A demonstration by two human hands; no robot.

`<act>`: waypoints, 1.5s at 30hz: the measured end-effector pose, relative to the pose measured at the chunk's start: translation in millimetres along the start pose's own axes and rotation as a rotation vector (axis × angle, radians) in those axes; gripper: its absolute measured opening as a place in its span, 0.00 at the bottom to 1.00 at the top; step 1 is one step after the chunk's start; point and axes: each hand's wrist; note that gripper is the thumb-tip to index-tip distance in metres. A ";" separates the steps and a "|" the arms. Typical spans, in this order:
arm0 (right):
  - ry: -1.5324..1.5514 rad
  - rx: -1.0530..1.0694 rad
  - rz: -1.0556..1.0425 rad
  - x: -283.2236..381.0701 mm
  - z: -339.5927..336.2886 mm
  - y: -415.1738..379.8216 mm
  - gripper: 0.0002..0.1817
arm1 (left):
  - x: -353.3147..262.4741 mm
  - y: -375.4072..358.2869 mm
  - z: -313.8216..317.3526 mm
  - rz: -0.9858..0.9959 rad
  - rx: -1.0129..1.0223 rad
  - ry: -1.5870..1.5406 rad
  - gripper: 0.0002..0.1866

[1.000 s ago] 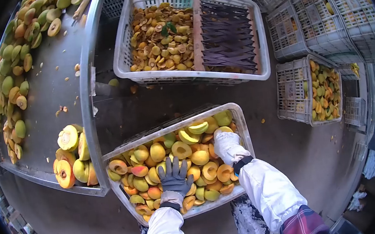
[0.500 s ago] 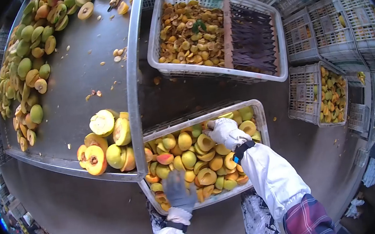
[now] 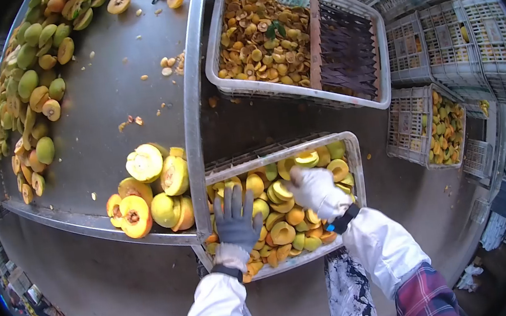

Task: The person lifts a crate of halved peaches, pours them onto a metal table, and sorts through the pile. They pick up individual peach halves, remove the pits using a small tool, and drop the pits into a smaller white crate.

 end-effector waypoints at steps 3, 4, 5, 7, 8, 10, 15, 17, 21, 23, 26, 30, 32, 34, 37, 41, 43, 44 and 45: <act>-0.107 -0.128 0.050 -33.6 -15.8 16.7 0.19 | 13.5 16.6 33.4 0.006 0.062 0.093 0.35; -0.126 -0.047 0.004 -46.9 -8.3 19.4 0.18 | 19.2 18.3 42.4 -0.016 0.082 0.119 0.36; -0.094 0.122 0.006 -52.2 -1.7 15.9 0.16 | 21.4 17.8 48.4 -0.012 0.085 0.114 0.36; -0.216 0.224 -0.004 -56.0 23.0 10.0 0.14 | 23.9 13.4 55.0 -0.005 0.075 0.149 0.38; -0.186 0.176 0.020 -57.2 30.1 11.0 0.13 | 24.3 13.1 56.6 -0.003 0.076 0.149 0.37; -0.159 0.187 0.054 -54.9 31.6 24.1 0.13 | 22.1 11.8 57.6 -0.018 0.080 0.173 0.37; -0.141 0.209 0.028 -62.1 40.9 36.1 0.12 | 24.7 11.6 67.9 -0.032 0.060 0.097 0.37; -0.145 0.217 0.017 -64.2 42.9 42.6 0.12 | 28.9 13.2 72.5 0.011 0.012 0.117 0.37; -0.078 0.154 0.033 -59.5 33.8 39.5 0.14 | 28.6 12.7 72.2 0.007 0.006 0.111 0.37; -0.056 0.151 0.062 -49.5 22.3 30.0 0.19 | 26.0 12.2 64.0 -0.004 0.018 0.136 0.37; 0.041 0.127 0.085 -22.3 4.9 13.0 0.22 | 16.1 5.7 42.9 -0.046 0.048 0.152 0.37; -0.017 0.290 -0.036 -10.7 27.1 17.7 0.23 | -5.2 -22.6 25.5 -0.082 0.057 0.096 0.34; -0.034 0.258 -0.080 -8.8 44.7 10.9 0.21 | -8.1 -38.7 22.1 -0.113 0.098 0.067 0.32; -0.029 0.255 -0.056 -8.8 56.7 17.9 0.21 | -5.9 -43.4 25.1 -0.096 0.125 0.080 0.32; -0.078 0.292 -0.046 -1.9 63.3 28.6 0.18 | 0.4 -27.3 37.0 -0.045 0.156 0.098 0.33; -0.064 0.203 -0.056 -7.1 70.9 36.1 0.19 | 13.5 -8.9 68.6 0.110 0.096 0.115 0.34; -0.125 0.301 -0.034 -7.6 75.0 48.7 0.17 | 17.6 -8.9 76.0 0.111 0.171 0.150 0.35; -0.070 0.246 -0.036 -11.4 81.9 51.6 0.16 | 21.2 -7.4 80.5 0.166 0.078 0.149 0.34; -0.066 0.247 -0.035 -15.1 86.0 52.9 0.16 | 21.5 -6.7 81.9 0.168 0.082 0.149 0.34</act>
Point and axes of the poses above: each hand's wrist, its own y-axis towards the middle knuckle, its own z-axis out of the palm, x = y × z, and after that the axes turned 12 degrees about -z, right-handed
